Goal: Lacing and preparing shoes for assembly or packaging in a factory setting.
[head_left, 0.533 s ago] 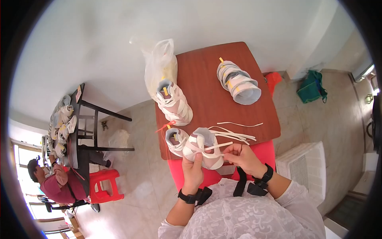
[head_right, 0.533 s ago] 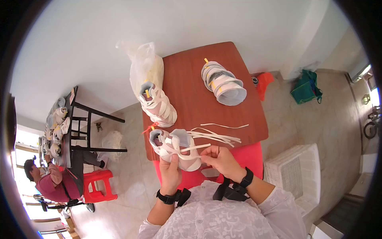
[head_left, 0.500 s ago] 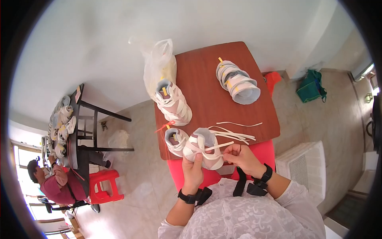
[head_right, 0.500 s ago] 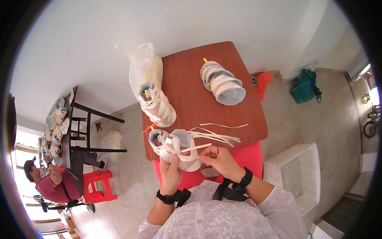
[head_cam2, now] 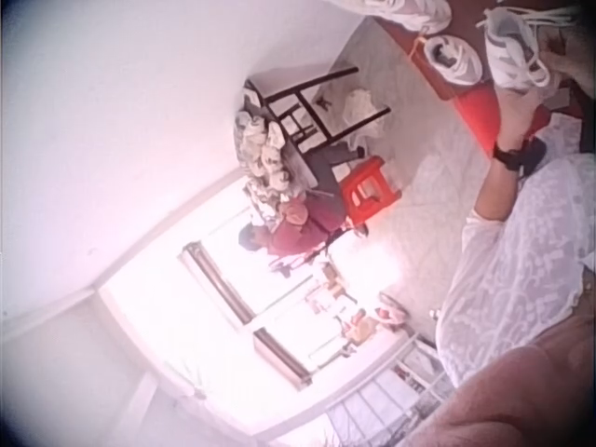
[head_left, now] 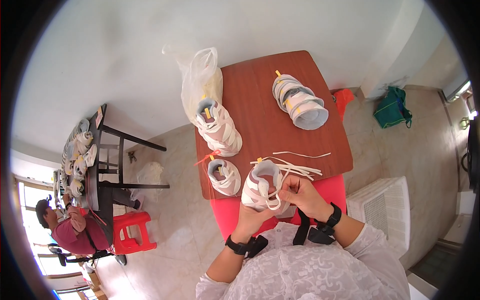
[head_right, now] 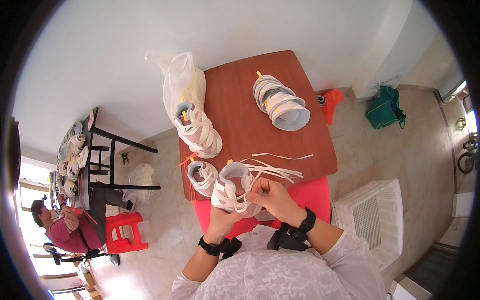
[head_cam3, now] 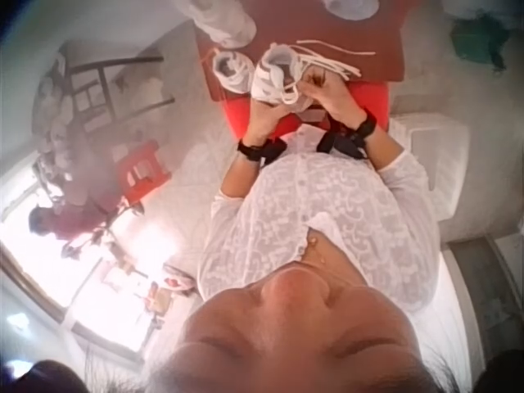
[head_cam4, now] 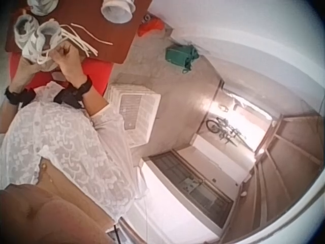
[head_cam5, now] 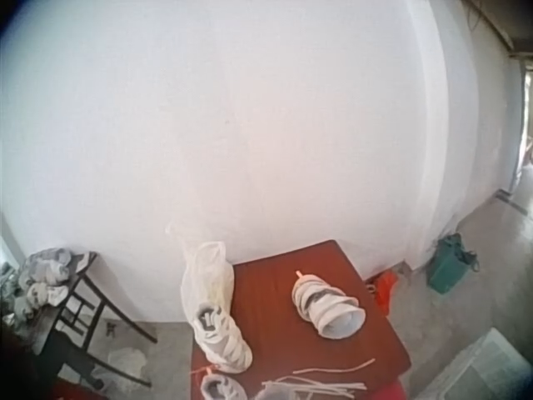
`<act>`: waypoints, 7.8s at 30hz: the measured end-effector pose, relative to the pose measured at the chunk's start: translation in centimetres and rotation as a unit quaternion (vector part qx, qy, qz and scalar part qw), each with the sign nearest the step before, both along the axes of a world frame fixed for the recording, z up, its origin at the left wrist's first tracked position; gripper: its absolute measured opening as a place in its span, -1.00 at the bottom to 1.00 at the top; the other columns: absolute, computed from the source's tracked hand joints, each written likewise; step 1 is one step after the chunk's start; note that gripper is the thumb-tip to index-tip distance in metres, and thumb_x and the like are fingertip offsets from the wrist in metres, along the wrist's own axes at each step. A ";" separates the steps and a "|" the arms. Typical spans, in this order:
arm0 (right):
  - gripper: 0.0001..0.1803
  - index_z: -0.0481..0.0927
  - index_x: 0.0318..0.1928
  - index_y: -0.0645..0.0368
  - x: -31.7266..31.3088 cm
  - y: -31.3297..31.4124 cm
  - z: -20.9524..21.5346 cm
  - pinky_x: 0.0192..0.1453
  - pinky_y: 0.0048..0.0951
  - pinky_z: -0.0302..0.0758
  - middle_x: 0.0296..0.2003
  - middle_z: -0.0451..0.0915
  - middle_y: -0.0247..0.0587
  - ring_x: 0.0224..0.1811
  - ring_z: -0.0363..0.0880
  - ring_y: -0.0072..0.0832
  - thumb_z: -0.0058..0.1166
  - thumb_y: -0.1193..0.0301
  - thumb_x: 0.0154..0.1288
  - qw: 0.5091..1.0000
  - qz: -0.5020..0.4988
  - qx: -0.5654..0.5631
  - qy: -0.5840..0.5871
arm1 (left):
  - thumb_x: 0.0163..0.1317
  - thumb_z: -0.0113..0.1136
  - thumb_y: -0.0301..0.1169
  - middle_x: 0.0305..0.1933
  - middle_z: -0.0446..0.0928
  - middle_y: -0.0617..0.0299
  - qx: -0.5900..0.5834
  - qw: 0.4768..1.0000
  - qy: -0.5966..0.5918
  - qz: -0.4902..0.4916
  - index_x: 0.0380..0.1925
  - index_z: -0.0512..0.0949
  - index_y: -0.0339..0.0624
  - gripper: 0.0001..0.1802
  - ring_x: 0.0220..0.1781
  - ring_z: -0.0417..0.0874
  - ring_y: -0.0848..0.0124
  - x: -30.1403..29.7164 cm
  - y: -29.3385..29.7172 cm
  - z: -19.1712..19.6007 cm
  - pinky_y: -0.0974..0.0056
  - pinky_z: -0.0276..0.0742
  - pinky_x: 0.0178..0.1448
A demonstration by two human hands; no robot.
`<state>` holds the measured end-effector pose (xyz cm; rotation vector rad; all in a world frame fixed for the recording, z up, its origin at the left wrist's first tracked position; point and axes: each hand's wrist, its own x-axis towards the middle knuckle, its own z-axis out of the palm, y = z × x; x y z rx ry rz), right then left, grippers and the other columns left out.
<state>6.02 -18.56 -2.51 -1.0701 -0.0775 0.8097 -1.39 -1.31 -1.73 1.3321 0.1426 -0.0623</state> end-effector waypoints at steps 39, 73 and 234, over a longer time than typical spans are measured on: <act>-0.82 0.42 -0.30 0.23 -0.5 -0.7 2.9 -0.48 -0.52 0.35 -0.46 0.47 -0.32 -0.51 0.40 -0.60 0.15 0.44 0.29 0.897 -0.019 -0.207 -0.389 | 0.16 0.25 -0.61 -0.05 0.55 0.29 -0.019 0.995 0.081 0.046 0.00 0.43 -0.18 -0.61 -0.03 0.58 0.49 0.8 -0.6 1.9 0.32 0.54 0.04; -0.81 0.48 -0.11 0.26 -0.3 -1.4 3.1 -0.33 -0.55 0.37 -0.17 0.50 -0.19 -0.35 0.43 -0.56 0.03 0.40 0.38 0.897 -0.078 -0.164 -0.403 | 0.19 0.29 -0.53 -0.15 0.54 0.30 0.040 0.985 0.056 0.158 -0.04 0.44 -0.23 -0.65 -0.13 0.55 0.53 0.4 -2.1 2.6 0.38 0.53 -0.06; -0.84 0.46 -0.29 0.31 -1.0 1.6 3.5 -0.49 -0.29 0.53 -0.43 0.52 0.01 -0.51 0.58 -0.14 0.09 0.54 0.10 0.722 -0.027 -0.393 -0.569 | 0.10 0.20 -0.62 -0.05 0.54 0.25 0.150 0.978 0.021 0.140 0.07 0.43 -0.27 -0.53 -0.02 0.56 0.44 2.9 -2.5 1.8 0.34 0.49 0.04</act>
